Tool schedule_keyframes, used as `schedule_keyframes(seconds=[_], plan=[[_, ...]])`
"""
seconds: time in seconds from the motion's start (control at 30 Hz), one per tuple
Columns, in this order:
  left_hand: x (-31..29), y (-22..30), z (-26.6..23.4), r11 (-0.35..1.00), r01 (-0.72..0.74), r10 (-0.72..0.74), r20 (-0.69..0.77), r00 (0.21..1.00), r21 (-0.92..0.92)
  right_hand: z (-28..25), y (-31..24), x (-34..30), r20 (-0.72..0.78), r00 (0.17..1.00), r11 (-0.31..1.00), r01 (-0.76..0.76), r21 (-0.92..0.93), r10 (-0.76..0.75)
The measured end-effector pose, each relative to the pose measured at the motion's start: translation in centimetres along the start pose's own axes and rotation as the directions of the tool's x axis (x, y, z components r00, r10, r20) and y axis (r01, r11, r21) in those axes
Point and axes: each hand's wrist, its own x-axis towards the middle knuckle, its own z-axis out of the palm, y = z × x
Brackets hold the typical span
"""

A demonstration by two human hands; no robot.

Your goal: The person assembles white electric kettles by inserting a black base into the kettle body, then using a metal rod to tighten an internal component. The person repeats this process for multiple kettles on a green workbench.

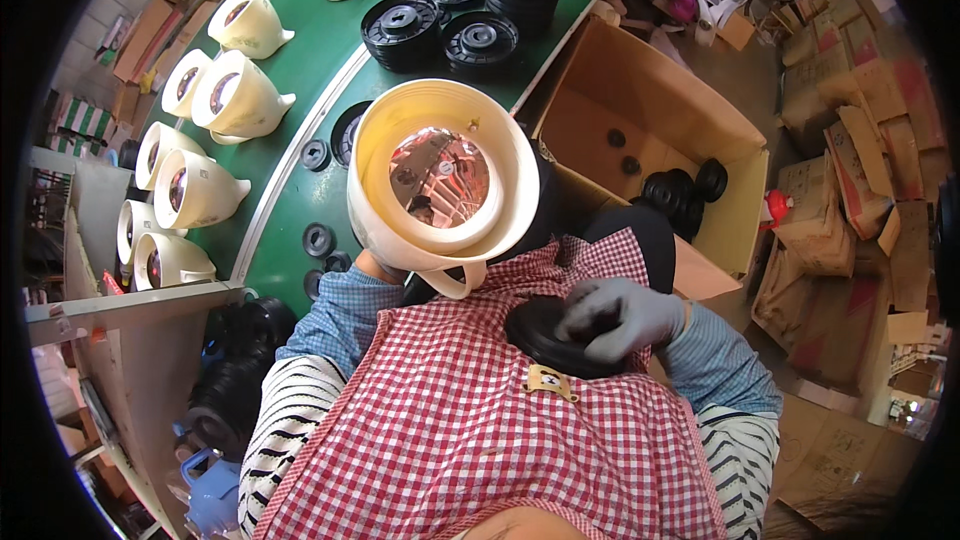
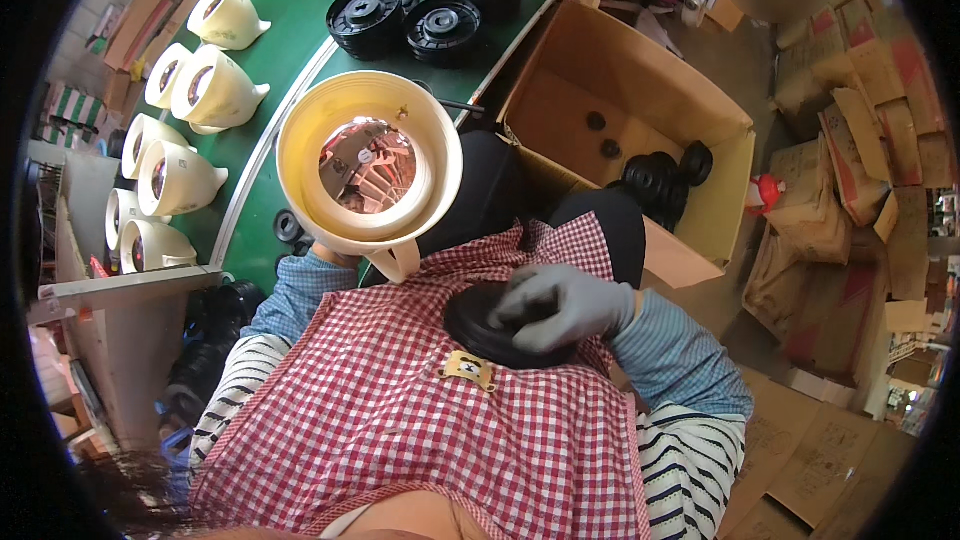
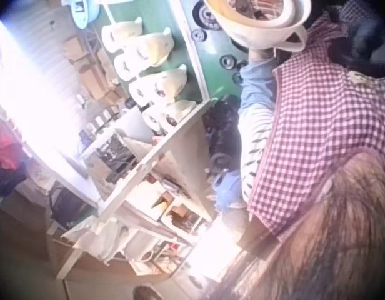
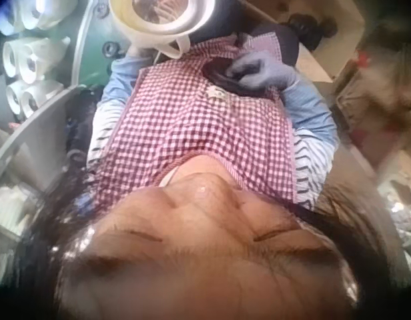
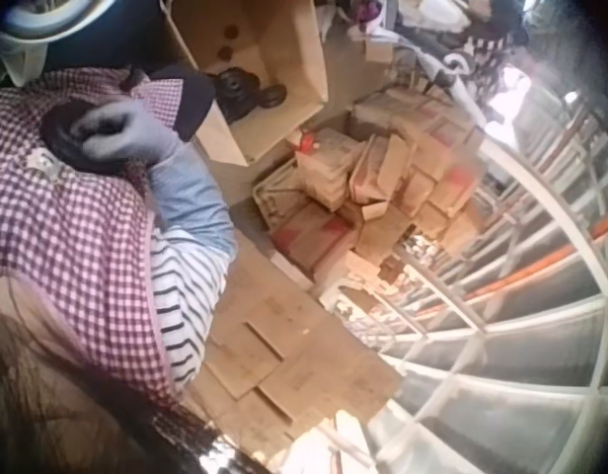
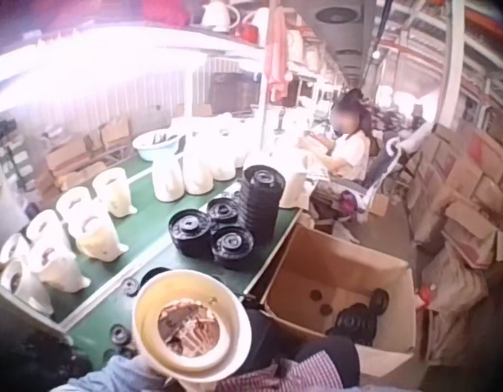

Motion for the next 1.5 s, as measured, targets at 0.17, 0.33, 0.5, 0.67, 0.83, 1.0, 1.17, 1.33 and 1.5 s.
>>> schedule_keyframes(seconds=[0.17,0.33,0.5,0.67,0.83,1.0,1.17,1.33,1.5], plan=[[0.0,-1.2,0.9,0.997,0.079,-0.079,-0.003,0.997,0.002,3.5,-0.1,0.5,-0.1,0.984,0.867,0.08,-0.491,-0.147],[0.2,-1.1,1.5,0.996,0.089,-0.089,-0.003,0.996,0.011,2.6,0.0,1.2,0.101,0.988,0.961,-0.088,-0.261,0.118],[1.3,-0.8,1.6,0.996,0.065,-0.064,-0.016,0.998,0.062,1.3,5.2,-0.2,-0.208,0.935,0.761,0.356,0.542,-0.289],[1.5,0.4,1.2,0.987,-0.02,0.03,-0.057,0.998,0.159,-3.3,7.7,-3.9,-0.631,0.489,0.404,0.868,0.287,-0.602],[2.7,-0.1,0.5,0.996,0.02,-0.017,-0.036,0.999,0.084,-0.7,0.4,-1.2,-0.697,0.231,0.43,0.894,-0.123,-0.679],[3.9,-2.4,0.3,0.992,0.103,-0.103,0.002,0.995,-0.071,-2.3,-1.8,1.5,-0.357,0.318,0.475,0.663,-0.578,-0.878],[4.3,-2.6,0.4,0.986,0.115,-0.112,0.032,0.993,-0.119,-3.0,-0.7,3.8,-0.333,0.325,0.465,0.582,-0.668,-0.885],[4.5,-3.1,0.1,0.978,0.129,-0.122,0.049,0.991,-0.163,-2.6,-0.4,3.4,-0.393,0.386,0.539,0.424,-0.728,-0.835],[5.1,-3.1,1.2,0.968,0.16,-0.148,0.077,0.986,-0.191,-2.7,0.0,3.5,-0.368,0.388,0.515,0.407,-0.754,-0.845]])
